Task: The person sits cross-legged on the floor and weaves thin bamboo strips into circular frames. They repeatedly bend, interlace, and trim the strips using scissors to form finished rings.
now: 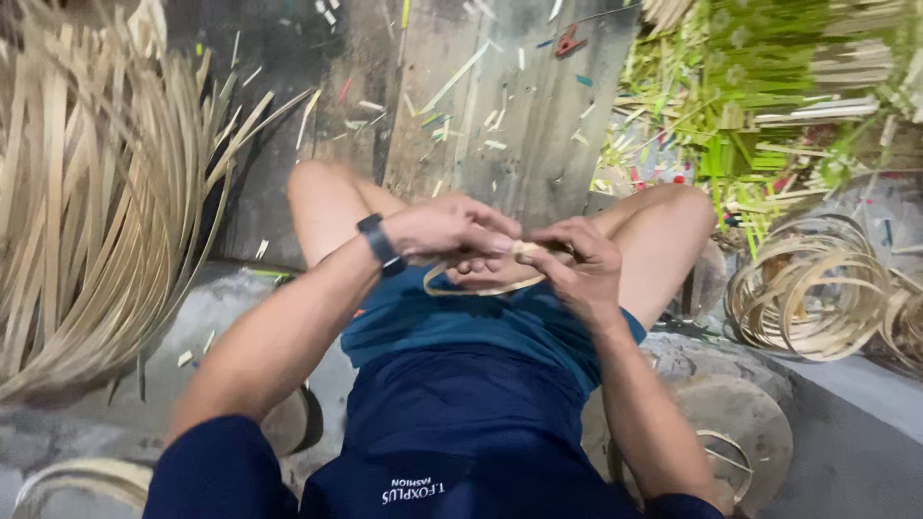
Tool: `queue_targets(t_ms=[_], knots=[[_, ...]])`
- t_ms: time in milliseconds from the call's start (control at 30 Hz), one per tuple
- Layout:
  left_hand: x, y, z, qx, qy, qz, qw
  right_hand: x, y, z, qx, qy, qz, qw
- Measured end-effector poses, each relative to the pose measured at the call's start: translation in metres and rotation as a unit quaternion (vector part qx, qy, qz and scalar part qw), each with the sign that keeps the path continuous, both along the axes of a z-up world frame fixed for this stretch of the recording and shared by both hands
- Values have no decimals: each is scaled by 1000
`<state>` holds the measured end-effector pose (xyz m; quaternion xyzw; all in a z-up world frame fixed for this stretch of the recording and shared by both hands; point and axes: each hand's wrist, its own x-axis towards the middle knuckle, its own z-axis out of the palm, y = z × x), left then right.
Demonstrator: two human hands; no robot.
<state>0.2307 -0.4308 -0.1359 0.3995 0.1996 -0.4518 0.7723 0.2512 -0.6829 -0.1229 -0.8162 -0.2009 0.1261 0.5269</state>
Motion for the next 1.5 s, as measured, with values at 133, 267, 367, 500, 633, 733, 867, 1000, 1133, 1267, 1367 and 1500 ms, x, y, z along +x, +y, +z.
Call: queue_targets(t_ms=[133,267,367,500,633,733,867,1000,1133,1267,1367,1500], knots=[[-8,10,30,22,-90,235,967,-16,24,-1,-14,-230,-105,968],[-15,-10,51,-87,-65,508,854,-43,68,-2,228,122,-22,966],[-22,-14,63,114,-172,458,865,-45,65,5,213,79,-85,970],[-48,36,72,475,-334,279,765,-2,-7,15,278,-28,-57,958],[-59,56,44,389,-415,241,786,28,-45,27,196,39,-113,973],[-55,35,17,52,-89,287,952,29,-43,42,121,-10,-35,992],[-32,20,10,-7,-50,150,987,27,-34,60,47,-110,164,979],[-2,11,20,54,-21,-8,998,25,-28,71,-57,-108,209,970],[9,-2,26,21,-22,-80,996,26,-25,79,-79,-145,202,965],[10,-10,25,32,-31,-111,993,25,-24,81,-85,-163,184,966],[6,-15,26,23,-62,-115,991,23,-27,80,-55,-139,169,974],[0,-19,33,30,-69,-117,990,18,-32,80,1,-92,107,990]])
